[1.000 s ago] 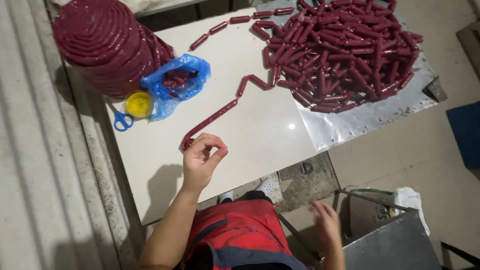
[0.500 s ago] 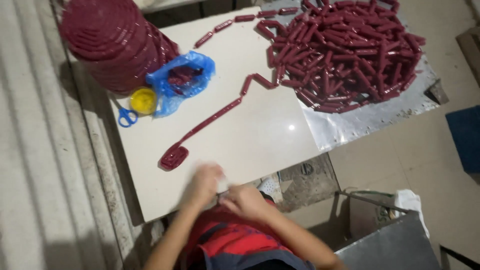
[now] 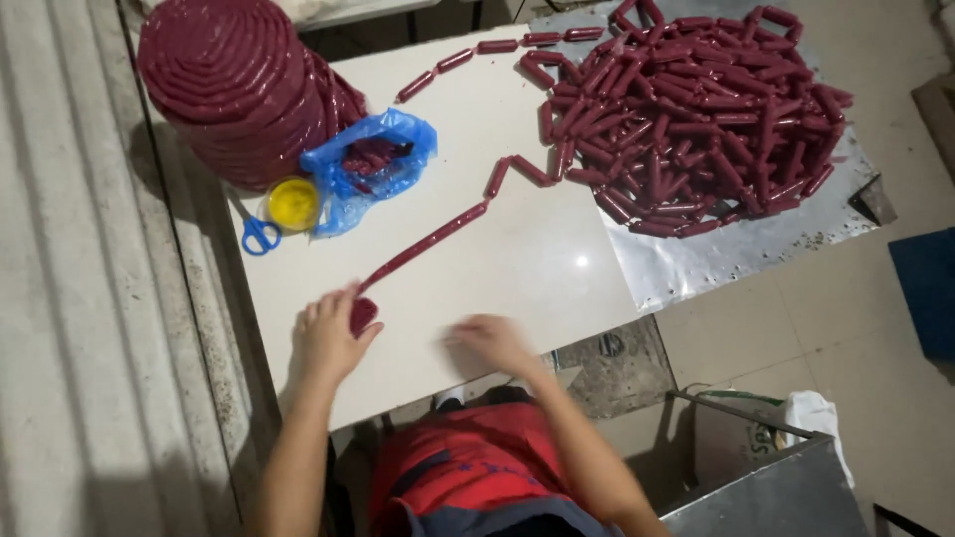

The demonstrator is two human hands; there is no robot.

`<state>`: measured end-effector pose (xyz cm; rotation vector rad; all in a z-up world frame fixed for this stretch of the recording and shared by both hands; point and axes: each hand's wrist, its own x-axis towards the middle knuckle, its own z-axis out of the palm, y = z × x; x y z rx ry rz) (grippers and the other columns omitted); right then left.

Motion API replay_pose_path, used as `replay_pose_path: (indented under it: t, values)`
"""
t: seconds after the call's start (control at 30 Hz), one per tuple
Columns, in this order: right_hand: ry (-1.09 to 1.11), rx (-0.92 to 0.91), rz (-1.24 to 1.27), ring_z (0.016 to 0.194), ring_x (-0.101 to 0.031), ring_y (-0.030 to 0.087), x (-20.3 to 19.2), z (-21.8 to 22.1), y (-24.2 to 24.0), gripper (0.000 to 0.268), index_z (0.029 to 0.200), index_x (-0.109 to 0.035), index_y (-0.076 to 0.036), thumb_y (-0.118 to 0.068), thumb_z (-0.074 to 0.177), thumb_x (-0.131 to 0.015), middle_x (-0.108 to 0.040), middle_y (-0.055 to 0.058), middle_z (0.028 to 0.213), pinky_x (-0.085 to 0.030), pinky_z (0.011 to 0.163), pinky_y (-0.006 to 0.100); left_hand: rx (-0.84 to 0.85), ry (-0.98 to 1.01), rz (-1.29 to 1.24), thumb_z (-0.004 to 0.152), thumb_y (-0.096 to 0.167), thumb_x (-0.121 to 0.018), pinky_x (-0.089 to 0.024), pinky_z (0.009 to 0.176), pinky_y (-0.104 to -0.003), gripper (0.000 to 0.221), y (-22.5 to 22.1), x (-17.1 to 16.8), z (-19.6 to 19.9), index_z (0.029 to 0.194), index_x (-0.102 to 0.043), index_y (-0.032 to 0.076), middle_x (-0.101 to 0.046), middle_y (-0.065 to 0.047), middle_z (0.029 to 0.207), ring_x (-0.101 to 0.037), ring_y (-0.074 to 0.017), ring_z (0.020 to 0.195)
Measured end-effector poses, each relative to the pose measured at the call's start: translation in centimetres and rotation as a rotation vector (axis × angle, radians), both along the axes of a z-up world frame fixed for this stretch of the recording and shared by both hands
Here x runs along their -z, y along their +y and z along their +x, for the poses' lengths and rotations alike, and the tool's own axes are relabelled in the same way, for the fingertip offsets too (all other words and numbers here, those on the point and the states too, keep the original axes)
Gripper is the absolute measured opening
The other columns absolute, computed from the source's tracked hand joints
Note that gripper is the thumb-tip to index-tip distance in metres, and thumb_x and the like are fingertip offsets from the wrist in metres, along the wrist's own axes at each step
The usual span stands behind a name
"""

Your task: Manually twisting a long, continuous sausage casing into individual links on a production table.

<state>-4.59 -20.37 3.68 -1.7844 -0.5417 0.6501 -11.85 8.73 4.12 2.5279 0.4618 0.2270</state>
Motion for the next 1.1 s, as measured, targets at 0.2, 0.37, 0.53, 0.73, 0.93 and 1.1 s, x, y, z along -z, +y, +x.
replay_pose_path:
  t: [0.2,0.37,0.53,0.73,0.93,1.1]
  values:
    - [0.015,0.390,-1.409,0.063,-0.073,0.019,-0.5,-2.2,-19.1,0.019,0.085,-0.080,-0.013,-0.016,0.095,-0.064,-0.070,0.005,0.066,-0.054,0.057,0.037,-0.055,0.172,0.187,0.080,0.047,-0.081,-0.046,0.104,-0.051,0.079,-5.3,-0.1,-0.8,0.147,-0.054,0.015,-0.062,-0.015,0.129,-0.059,-0.0369,0.123]
    - [-0.239,-0.436,-0.408,0.079,-0.070,0.031,-7.9,-6.8,-4.5,0.031,0.111,-0.077,-0.022,-0.045,0.098,-0.062,-0.075,0.008,0.094,-0.051,0.066,0.045,0.322,-0.249,-0.416,0.088,0.005,-0.060,-0.045,0.108,-0.044,0.033,-10.8,3.3,-0.1,0.118,-0.071,0.013,-0.072,-0.007,0.122,-0.065,-0.0278,0.118]
    - [0.224,-0.128,-0.069,0.081,-0.066,0.015,-4.0,0.6,4.2,0.021,0.098,-0.077,-0.012,-0.029,0.098,-0.065,-0.075,0.003,0.093,-0.052,0.073,0.030,0.049,0.492,-1.163,0.085,0.015,-0.061,-0.057,0.093,-0.054,0.026,-10.4,0.1,-6.8,0.110,-0.070,0.013,-0.070,-0.019,0.125,-0.068,-0.0420,0.115]
    - [0.328,-0.261,0.157,0.084,-0.067,0.012,1.9,-5.3,9.3,0.015,0.103,-0.076,-0.012,-0.022,0.094,-0.068,-0.077,0.001,0.104,-0.047,0.075,0.026,-0.671,-0.280,-1.105,0.097,0.016,-0.066,-0.055,0.081,-0.029,0.043,-3.0,3.7,-8.8,0.138,-0.057,0.007,-0.070,-0.019,0.113,-0.062,-0.0138,0.082]
    - [-0.500,-0.219,-0.214,0.070,-0.066,0.033,-5.4,-4.5,7.6,0.040,0.086,-0.070,-0.011,-0.047,0.099,-0.056,-0.067,0.009,0.082,-0.049,0.059,0.048,-0.201,0.000,-1.253,0.098,0.023,-0.062,-0.055,0.086,-0.032,0.021,-6.7,4.8,-5.0,0.111,-0.070,0.009,-0.073,-0.007,0.111,-0.067,-0.0176,0.101]
    - [0.079,-0.071,0.015,0.099,-0.072,0.014,-2.4,1.6,6.0,0.025,0.108,-0.078,-0.016,-0.035,0.097,-0.066,-0.078,0.002,0.107,-0.053,0.092,0.030,0.270,0.167,-1.988,0.103,-0.001,-0.053,-0.063,0.096,-0.040,0.035,-7.5,-2.7,-6.8,0.137,-0.062,0.002,-0.074,-0.021,0.117,-0.034,-0.0019,0.041]
